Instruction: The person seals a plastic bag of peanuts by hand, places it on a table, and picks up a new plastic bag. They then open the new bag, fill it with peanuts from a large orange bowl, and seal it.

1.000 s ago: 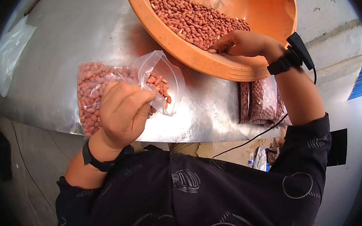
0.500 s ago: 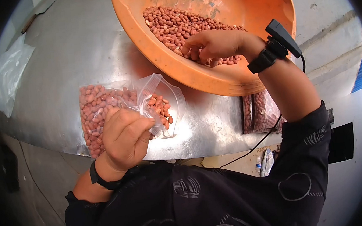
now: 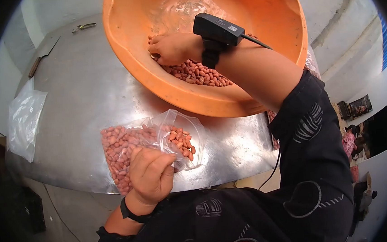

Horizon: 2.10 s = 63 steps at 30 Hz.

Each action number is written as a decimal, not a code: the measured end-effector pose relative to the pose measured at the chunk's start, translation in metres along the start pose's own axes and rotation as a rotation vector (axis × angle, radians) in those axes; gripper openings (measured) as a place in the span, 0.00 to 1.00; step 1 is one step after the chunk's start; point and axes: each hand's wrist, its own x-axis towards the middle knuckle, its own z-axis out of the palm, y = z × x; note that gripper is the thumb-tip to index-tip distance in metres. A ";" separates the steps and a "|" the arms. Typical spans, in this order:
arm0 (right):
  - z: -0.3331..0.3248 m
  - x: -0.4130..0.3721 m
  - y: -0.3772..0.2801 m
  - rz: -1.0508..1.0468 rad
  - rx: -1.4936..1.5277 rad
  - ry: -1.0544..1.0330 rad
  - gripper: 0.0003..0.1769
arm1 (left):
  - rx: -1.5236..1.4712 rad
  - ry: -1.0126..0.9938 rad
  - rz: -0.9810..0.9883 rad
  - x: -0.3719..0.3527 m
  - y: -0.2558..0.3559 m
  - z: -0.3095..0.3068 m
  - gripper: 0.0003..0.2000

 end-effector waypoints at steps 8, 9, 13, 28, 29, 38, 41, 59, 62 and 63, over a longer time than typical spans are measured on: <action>-0.003 -0.055 0.052 -0.005 0.029 -0.174 0.15 | -0.009 0.001 -0.007 0.000 0.000 -0.002 0.08; -0.005 -0.068 0.057 0.008 0.062 -0.184 0.14 | -0.012 0.001 -0.010 0.000 0.001 -0.002 0.08; -0.043 -0.104 0.056 0.304 0.234 -0.405 0.14 | -0.012 0.007 -0.003 0.000 0.001 -0.002 0.08; -0.017 -0.139 0.045 0.414 0.244 -0.362 0.44 | 0.009 0.015 -0.024 -0.003 0.001 -0.001 0.09; -0.011 -0.142 0.050 0.395 0.255 -0.324 0.45 | 0.009 0.019 -0.021 -0.003 0.001 -0.001 0.09; 0.008 -0.133 0.067 0.230 0.223 -0.186 0.42 | 0.024 0.036 -0.032 -0.003 0.002 0.002 0.08; 0.007 -0.130 0.060 0.335 0.201 -0.264 0.42 | 0.032 0.032 -0.044 -0.003 0.002 0.001 0.08; -0.017 -0.142 0.051 0.360 0.208 -0.160 0.09 | 0.035 0.045 -0.035 -0.003 0.001 0.002 0.08; -0.029 -0.145 0.054 0.430 0.323 -0.056 0.03 | 0.046 0.045 -0.033 -0.004 0.001 0.002 0.08; -0.029 -0.146 0.058 0.431 0.325 -0.055 0.04 | 0.050 0.050 -0.035 -0.005 0.001 0.003 0.08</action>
